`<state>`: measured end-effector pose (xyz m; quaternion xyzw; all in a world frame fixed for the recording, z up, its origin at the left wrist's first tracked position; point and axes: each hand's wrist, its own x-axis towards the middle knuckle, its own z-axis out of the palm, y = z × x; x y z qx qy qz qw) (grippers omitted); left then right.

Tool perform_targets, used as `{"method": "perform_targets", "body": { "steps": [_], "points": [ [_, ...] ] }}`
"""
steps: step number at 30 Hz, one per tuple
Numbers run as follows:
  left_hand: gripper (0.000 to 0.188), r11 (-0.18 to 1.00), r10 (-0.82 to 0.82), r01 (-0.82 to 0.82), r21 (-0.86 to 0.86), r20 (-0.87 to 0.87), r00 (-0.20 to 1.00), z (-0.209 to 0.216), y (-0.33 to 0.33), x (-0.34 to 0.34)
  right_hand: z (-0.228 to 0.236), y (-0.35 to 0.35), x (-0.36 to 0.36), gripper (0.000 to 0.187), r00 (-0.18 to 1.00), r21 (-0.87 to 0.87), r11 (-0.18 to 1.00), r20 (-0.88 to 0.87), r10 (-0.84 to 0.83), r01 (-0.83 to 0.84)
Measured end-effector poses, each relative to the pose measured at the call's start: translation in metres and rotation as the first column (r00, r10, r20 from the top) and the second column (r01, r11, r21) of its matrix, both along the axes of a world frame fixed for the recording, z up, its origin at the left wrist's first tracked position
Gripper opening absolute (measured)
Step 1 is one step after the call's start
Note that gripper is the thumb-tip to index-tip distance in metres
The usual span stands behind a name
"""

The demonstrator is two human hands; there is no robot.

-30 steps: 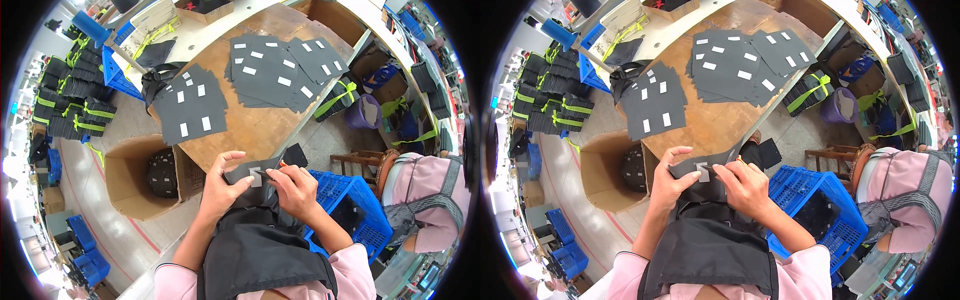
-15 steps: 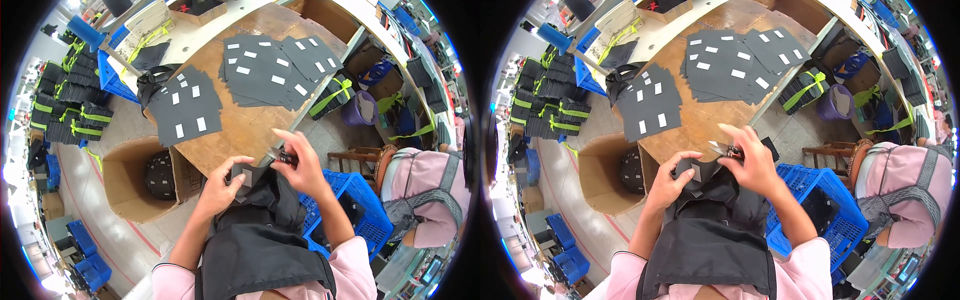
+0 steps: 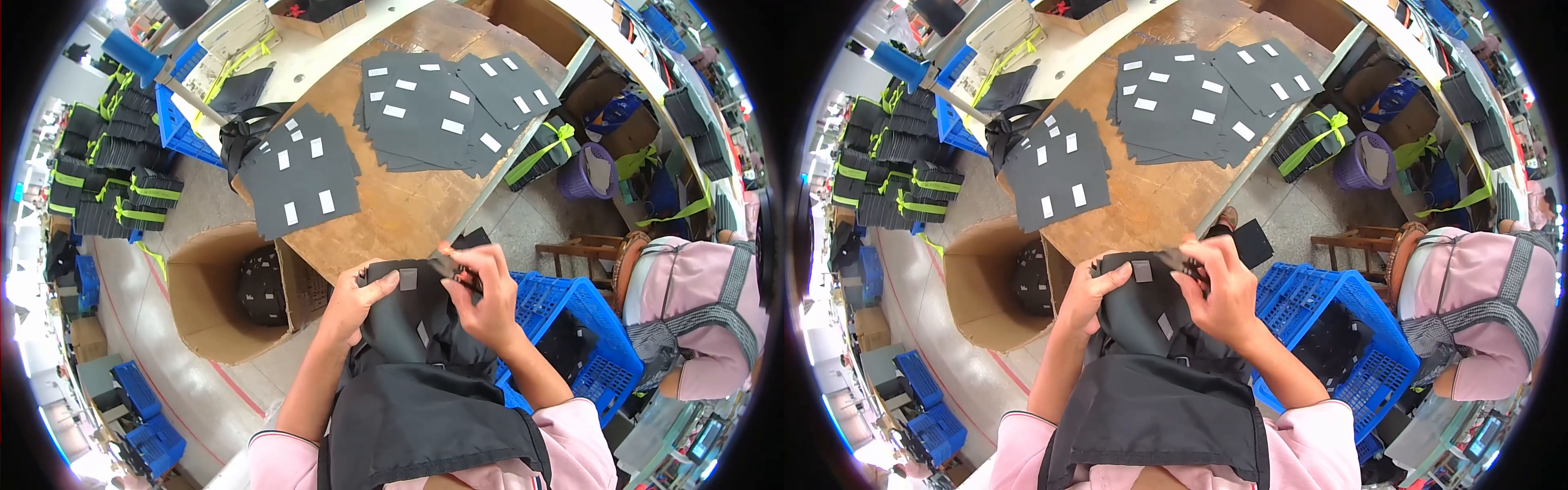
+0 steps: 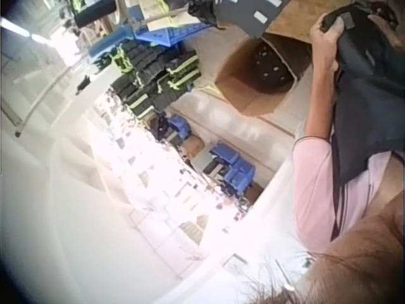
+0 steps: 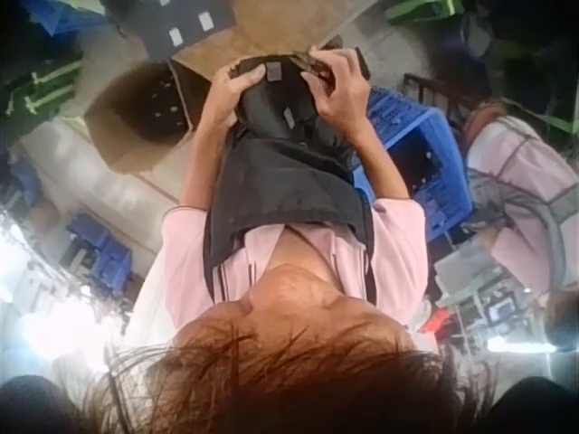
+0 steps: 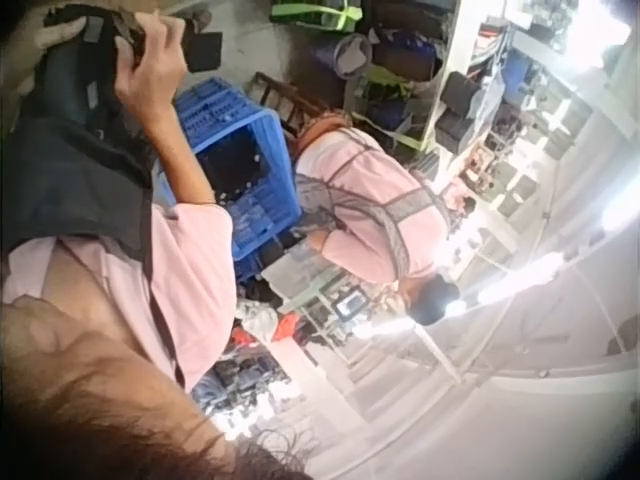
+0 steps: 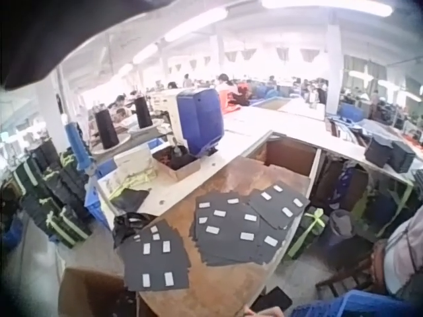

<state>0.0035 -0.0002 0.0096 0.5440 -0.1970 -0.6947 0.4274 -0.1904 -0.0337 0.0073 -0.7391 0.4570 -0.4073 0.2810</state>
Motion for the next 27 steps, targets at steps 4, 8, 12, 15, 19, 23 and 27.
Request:
{"method": "perform_targets", "body": {
  "steps": [4,8,12,15,19,23,27],
  "points": [
    [0.025,1.0,0.0,-0.001,0.021,0.019,1.0,0.008,-0.001,-0.004,-0.004,0.006,-0.008,0.034,0.987,-0.175,0.978,-0.13,0.093,-0.115],
    [0.025,0.999,0.002,-0.004,0.036,0.042,0.999,0.013,-0.001,-0.006,-0.005,0.004,-0.007,0.037,0.971,-0.211,0.96,-0.191,0.145,-0.185],
    [0.023,0.999,0.044,-0.044,-0.002,0.035,0.998,0.012,0.003,-0.01,-0.004,0.008,-0.002,0.031,0.986,-0.187,0.972,-0.117,0.121,-0.141],
    [0.02,1.0,0.028,-0.028,-0.003,0.087,0.996,0.015,0.004,-0.014,-0.002,0.01,-0.002,0.03,0.986,-0.164,0.978,-0.124,0.112,-0.132],
    [0.017,0.998,-0.007,0.017,-0.064,0.151,0.988,0.013,0.005,-0.015,-0.003,0.008,-0.005,0.034,0.979,-0.178,0.97,-0.146,0.141,-0.166],
    [0.017,0.998,-0.002,0.011,-0.06,0.151,0.989,0.014,0.005,-0.015,-0.008,0.009,-0.011,0.035,0.994,-0.142,0.985,-0.049,0.094,-0.1],
    [0.018,0.998,0.006,0.004,-0.059,0.162,0.987,0.017,0.005,-0.017,-0.004,0.006,-0.014,0.035,0.981,-0.184,0.965,-0.086,0.172,-0.185]
  ]
}}
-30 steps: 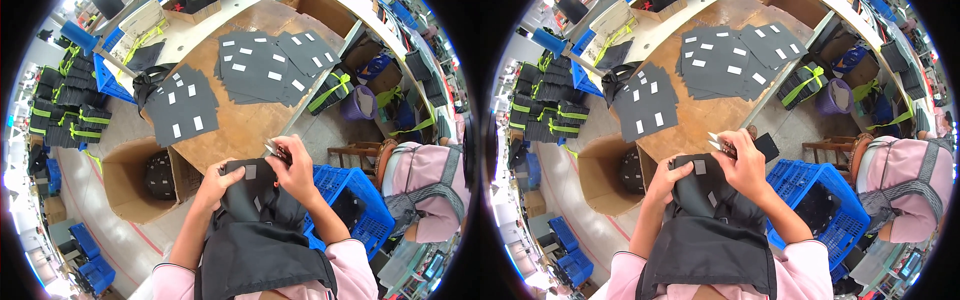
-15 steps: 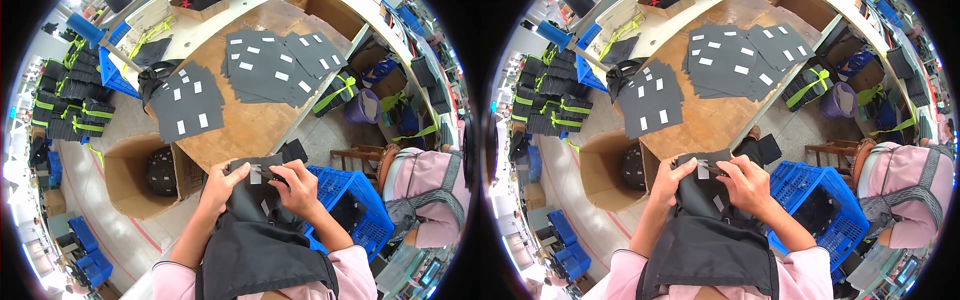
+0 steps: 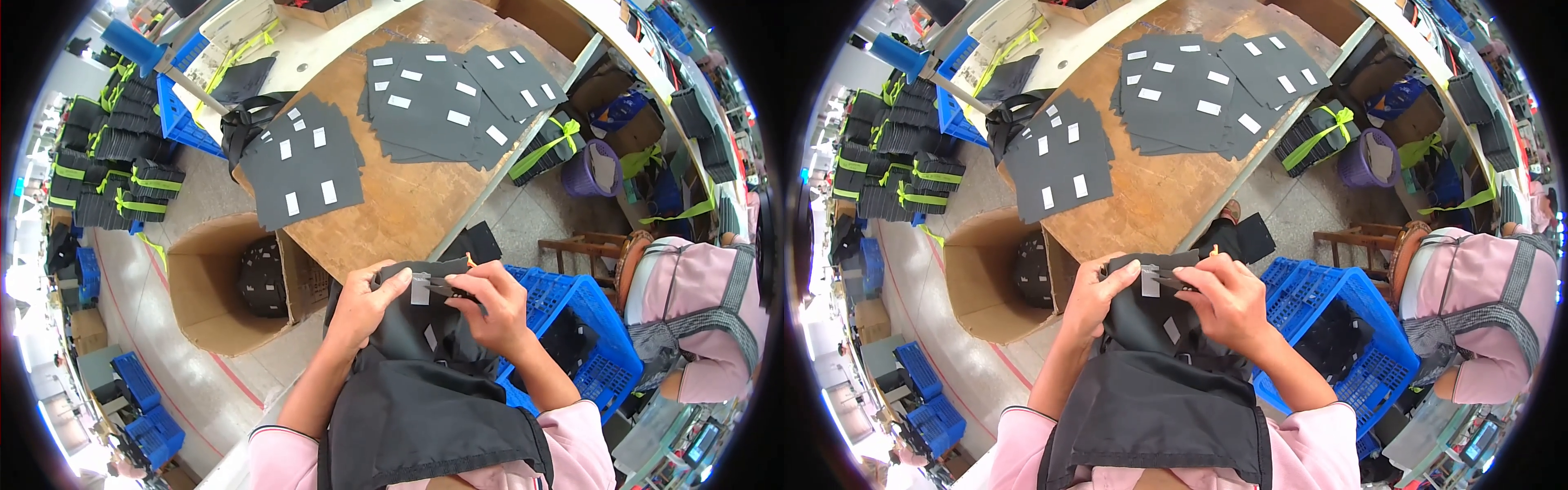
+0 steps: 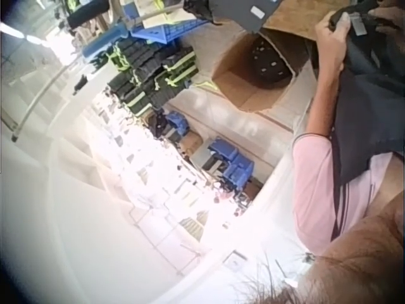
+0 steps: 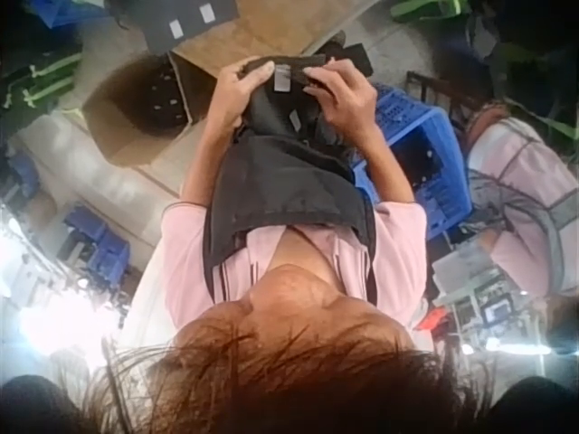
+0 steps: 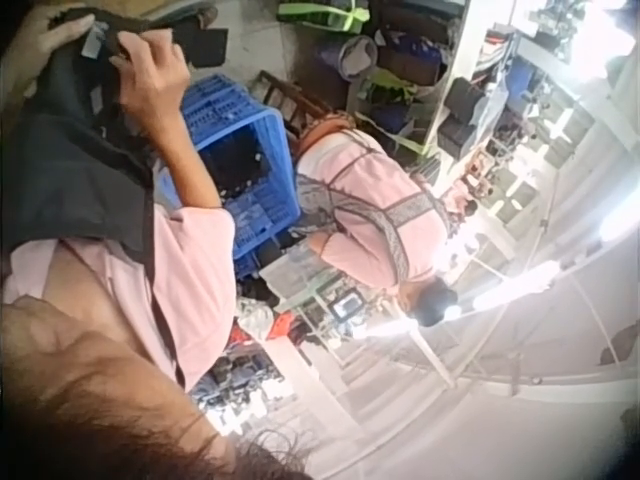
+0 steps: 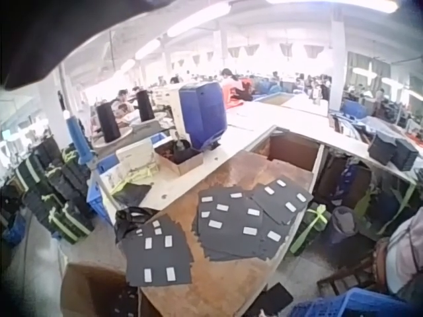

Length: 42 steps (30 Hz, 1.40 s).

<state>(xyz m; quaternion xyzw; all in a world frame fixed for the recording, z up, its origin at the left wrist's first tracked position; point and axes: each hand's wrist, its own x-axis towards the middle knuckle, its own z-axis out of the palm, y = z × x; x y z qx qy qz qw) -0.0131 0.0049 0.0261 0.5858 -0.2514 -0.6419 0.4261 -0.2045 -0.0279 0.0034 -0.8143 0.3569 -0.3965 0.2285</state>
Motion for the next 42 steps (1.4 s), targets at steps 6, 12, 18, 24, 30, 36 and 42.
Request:
{"method": "perform_targets", "body": {
  "steps": [6,12,18,24,30,36,42],
  "points": [
    [0.017,1.0,-0.028,0.028,-0.004,0.033,0.999,0.001,-0.001,0.001,-0.005,-0.001,0.005,0.034,1.0,-0.001,1.0,-0.029,-0.009,0.009],
    [0.016,0.999,-0.034,0.033,0.018,0.006,0.999,-0.003,0.001,0.005,-0.003,0.002,0.008,0.03,0.999,0.055,0.998,0.028,-0.033,0.031],
    [0.016,0.998,-0.021,0.023,0.056,-0.032,0.999,0.003,-0.006,0.008,-0.005,-0.002,0.009,0.03,1.0,0.135,0.991,0.01,-0.024,0.023],
    [0.024,0.998,0.066,-0.066,-0.016,-0.004,0.998,-0.003,-0.006,0.008,-0.016,-0.007,0.009,0.025,0.997,0.085,0.995,0.054,-0.061,0.056],
    [0.026,0.844,0.456,-0.494,-0.209,-0.207,0.866,-0.013,-0.013,0.022,-0.03,0.025,-0.016,0.038,0.699,0.871,0.272,0.49,-0.521,-0.409],
    [0.041,0.823,0.464,-0.512,-0.246,-0.231,0.855,-0.03,0.001,0.0,-0.018,0.006,0.009,0.007,0.467,0.806,0.231,0.521,-0.714,-0.545],
    [0.07,0.665,0.449,0.364,-0.652,0.738,0.504,0.028,-0.017,0.026,0.012,-0.045,-0.015,0.018,0.968,0.53,0.814,0.201,0.153,-0.238]
  ]
}}
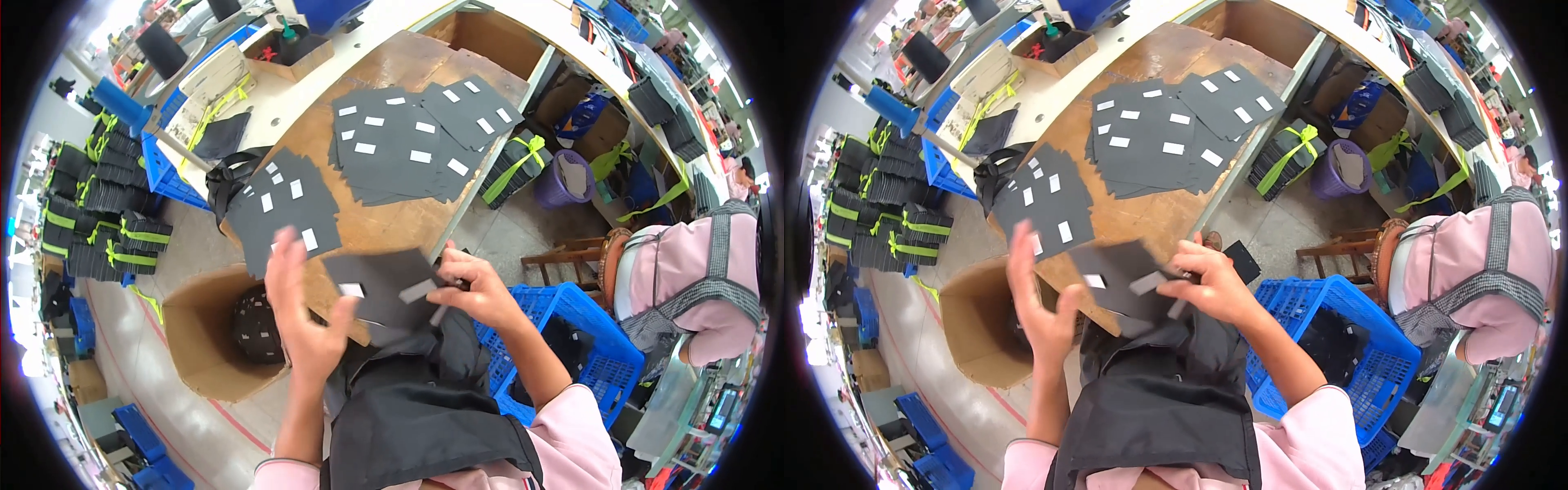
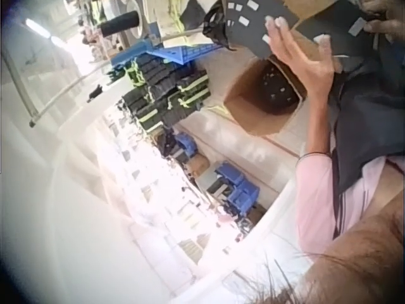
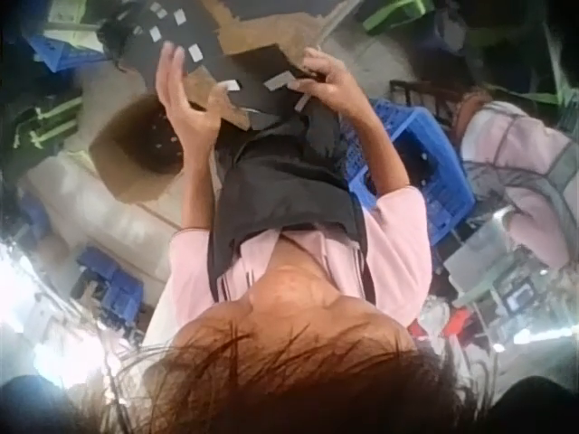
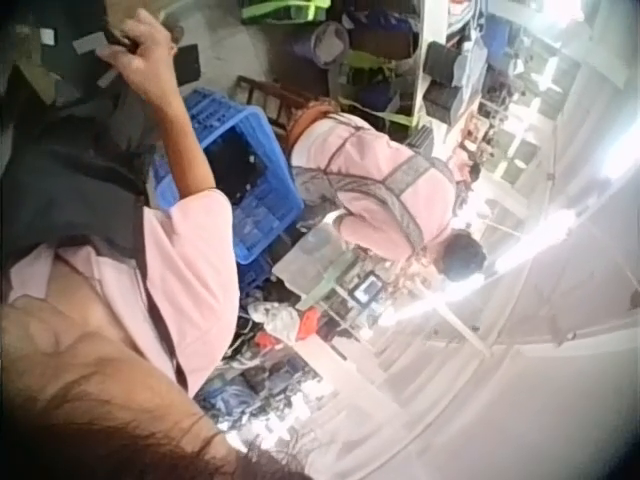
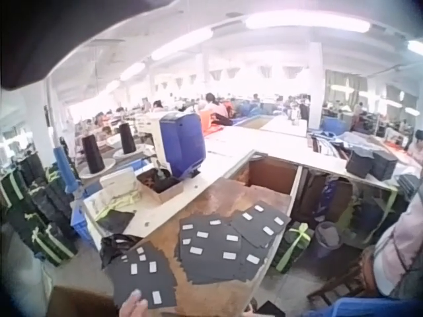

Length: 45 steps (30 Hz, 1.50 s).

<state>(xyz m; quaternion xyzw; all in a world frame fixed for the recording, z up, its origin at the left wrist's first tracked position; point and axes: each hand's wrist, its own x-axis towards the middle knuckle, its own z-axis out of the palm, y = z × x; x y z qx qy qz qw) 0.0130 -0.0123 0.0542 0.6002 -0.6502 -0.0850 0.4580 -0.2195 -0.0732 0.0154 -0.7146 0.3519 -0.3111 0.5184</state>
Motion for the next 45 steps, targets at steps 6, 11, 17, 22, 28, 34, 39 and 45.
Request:
{"method": "perform_targets", "body": {
  "steps": [6,11,17,22,28,34,39,45],
  "points": [
    [0.047,0.588,0.046,0.632,0.505,-0.801,0.597,-0.01,-0.014,-0.007,0.014,0.009,0.025,0.017,0.994,0.126,0.986,0.049,0.102,-0.108],
    [0.038,0.661,0.244,0.611,0.436,-0.895,0.374,-0.023,0.003,-0.013,0.008,0.052,0.023,0.033,0.913,-0.28,0.876,0.004,-0.407,0.392],
    [0.036,0.672,0.222,0.591,0.446,-0.883,0.414,-0.02,0.005,-0.015,0.007,0.046,0.03,0.034,0.938,-0.538,0.807,-0.08,-0.336,0.244],
    [0.035,0.689,0.226,0.562,0.457,-0.873,0.433,-0.02,0.007,-0.013,-0.002,0.049,0.03,0.031,0.936,-0.525,0.8,-0.02,-0.352,0.29],
    [0.029,0.715,0.212,0.524,0.463,-0.857,0.47,-0.019,0.01,-0.017,0.0,0.051,0.035,0.03,0.945,-0.473,0.838,-0.029,-0.325,0.273],
    [0.028,0.73,0.19,0.496,0.471,-0.836,0.514,-0.017,0.01,-0.014,-0.003,0.05,0.036,0.033,0.958,-0.498,0.839,-0.052,-0.282,0.22],
    [0.027,0.726,0.208,0.498,0.474,-0.842,0.498,-0.02,0.011,-0.014,-0.001,0.052,0.034,0.03,0.942,-0.504,0.814,-0.004,-0.336,0.288],
    [0.027,0.721,0.2,0.497,0.484,-0.831,0.519,-0.019,0.008,-0.016,-0.005,0.047,0.038,0.032,0.955,-0.514,0.827,-0.047,-0.294,0.229]
  ]
}}
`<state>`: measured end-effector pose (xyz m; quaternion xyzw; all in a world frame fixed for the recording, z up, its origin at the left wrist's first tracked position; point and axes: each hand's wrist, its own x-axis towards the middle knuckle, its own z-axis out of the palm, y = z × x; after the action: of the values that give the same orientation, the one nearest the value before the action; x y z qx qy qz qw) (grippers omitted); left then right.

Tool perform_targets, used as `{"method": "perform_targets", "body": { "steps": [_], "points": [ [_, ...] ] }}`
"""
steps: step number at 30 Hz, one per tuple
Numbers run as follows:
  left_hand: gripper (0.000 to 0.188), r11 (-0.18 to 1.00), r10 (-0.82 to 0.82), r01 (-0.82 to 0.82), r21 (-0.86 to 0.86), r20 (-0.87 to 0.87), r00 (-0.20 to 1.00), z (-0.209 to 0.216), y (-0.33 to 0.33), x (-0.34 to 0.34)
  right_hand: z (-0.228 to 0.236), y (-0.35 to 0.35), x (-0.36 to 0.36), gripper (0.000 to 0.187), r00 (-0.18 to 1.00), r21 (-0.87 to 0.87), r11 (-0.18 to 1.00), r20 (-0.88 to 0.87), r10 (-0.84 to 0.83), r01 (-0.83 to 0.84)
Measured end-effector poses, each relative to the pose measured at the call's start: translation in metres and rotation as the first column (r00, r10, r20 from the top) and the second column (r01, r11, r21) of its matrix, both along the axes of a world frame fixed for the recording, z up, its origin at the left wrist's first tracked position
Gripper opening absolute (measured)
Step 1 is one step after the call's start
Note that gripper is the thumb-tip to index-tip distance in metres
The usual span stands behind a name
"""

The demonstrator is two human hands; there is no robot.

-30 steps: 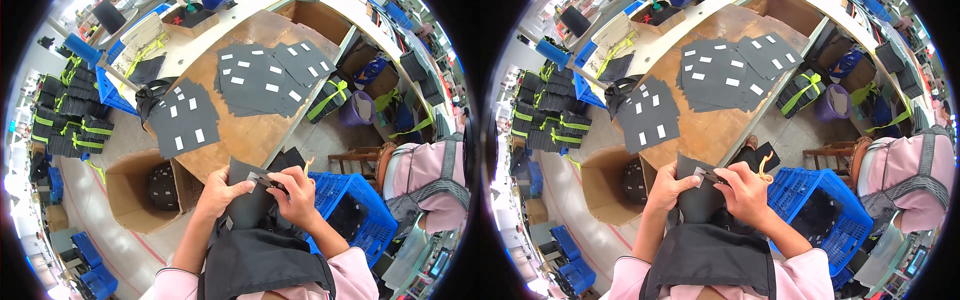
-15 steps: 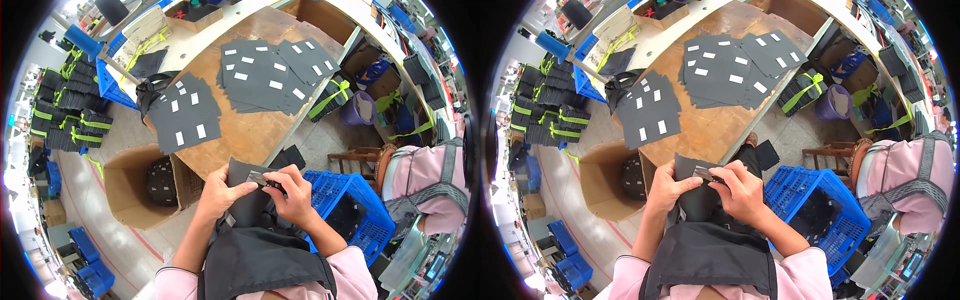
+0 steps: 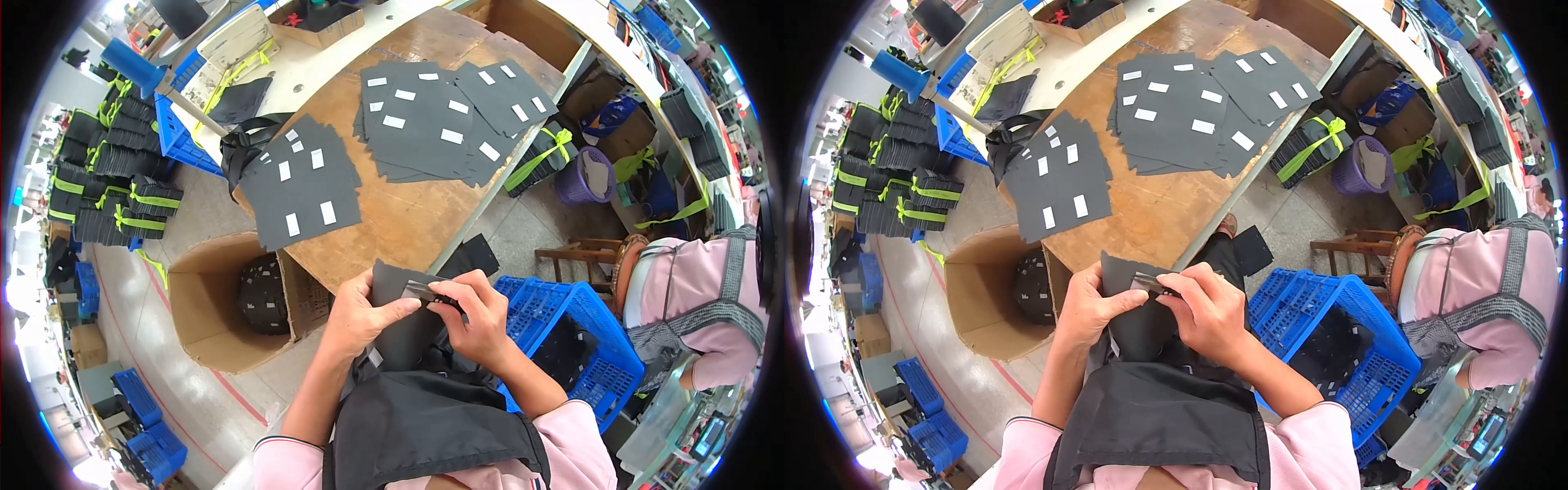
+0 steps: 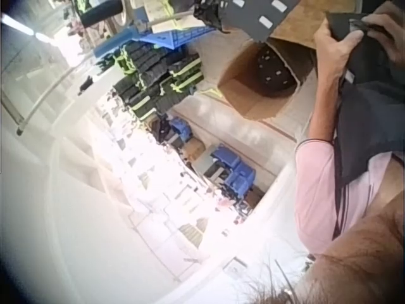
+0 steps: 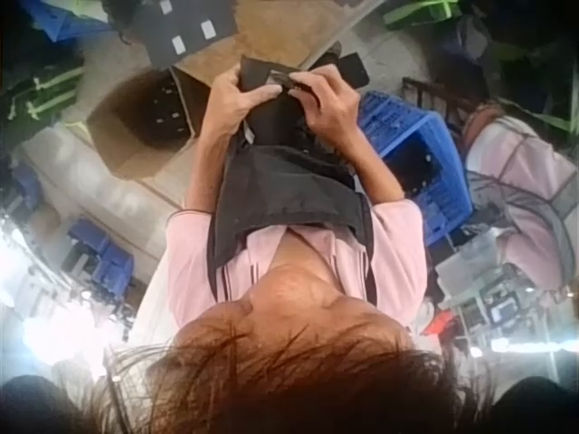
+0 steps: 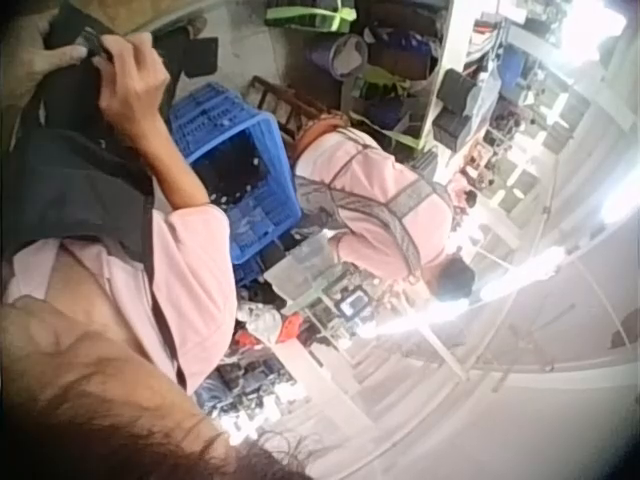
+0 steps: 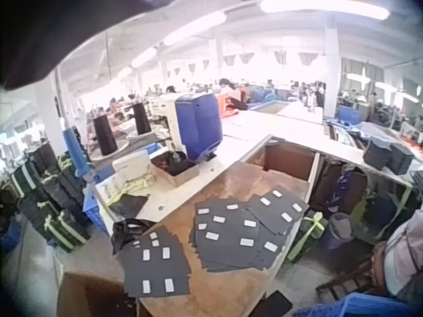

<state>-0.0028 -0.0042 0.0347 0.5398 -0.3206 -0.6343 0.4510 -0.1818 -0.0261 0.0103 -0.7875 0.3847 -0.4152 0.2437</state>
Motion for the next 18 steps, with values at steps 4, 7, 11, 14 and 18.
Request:
{"method": "perform_targets", "body": {
  "steps": [4,7,11,14,18],
  "points": [
    [0.027,1.0,0.016,-0.016,0.013,-0.014,1.0,0.0,0.0007,0.0006,-0.0025,0.0008,-0.0022,0.03,0.997,-0.039,0.999,0.067,-0.025,0.028],
    [0.027,1.0,-0.023,0.022,0.019,0.041,0.999,-0.0004,-0.0001,0.0006,0.0006,0.0016,-0.0024,0.028,0.996,0.001,0.999,0.072,-0.043,0.043],
    [0.029,0.999,-0.035,0.034,0.005,0.066,0.997,-0.0013,-0.0009,0.0003,-0.0028,-0.002,-0.0016,0.029,1.0,-0.043,0.999,-0.013,0.004,-0.005],
    [0.031,0.999,-0.041,0.039,0.023,0.065,0.997,-0.0009,-0.0004,0.0044,-0.0051,-0.0004,-0.0048,0.028,0.997,-0.03,0.999,0.061,-0.04,0.042],
    [0.031,0.997,-0.046,0.043,0.063,0.047,0.998,-0.0004,-0.0012,0.0033,-0.0034,0.0042,-0.007,0.028,0.998,0.041,0.997,0.037,-0.06,0.058]
  ]
}}
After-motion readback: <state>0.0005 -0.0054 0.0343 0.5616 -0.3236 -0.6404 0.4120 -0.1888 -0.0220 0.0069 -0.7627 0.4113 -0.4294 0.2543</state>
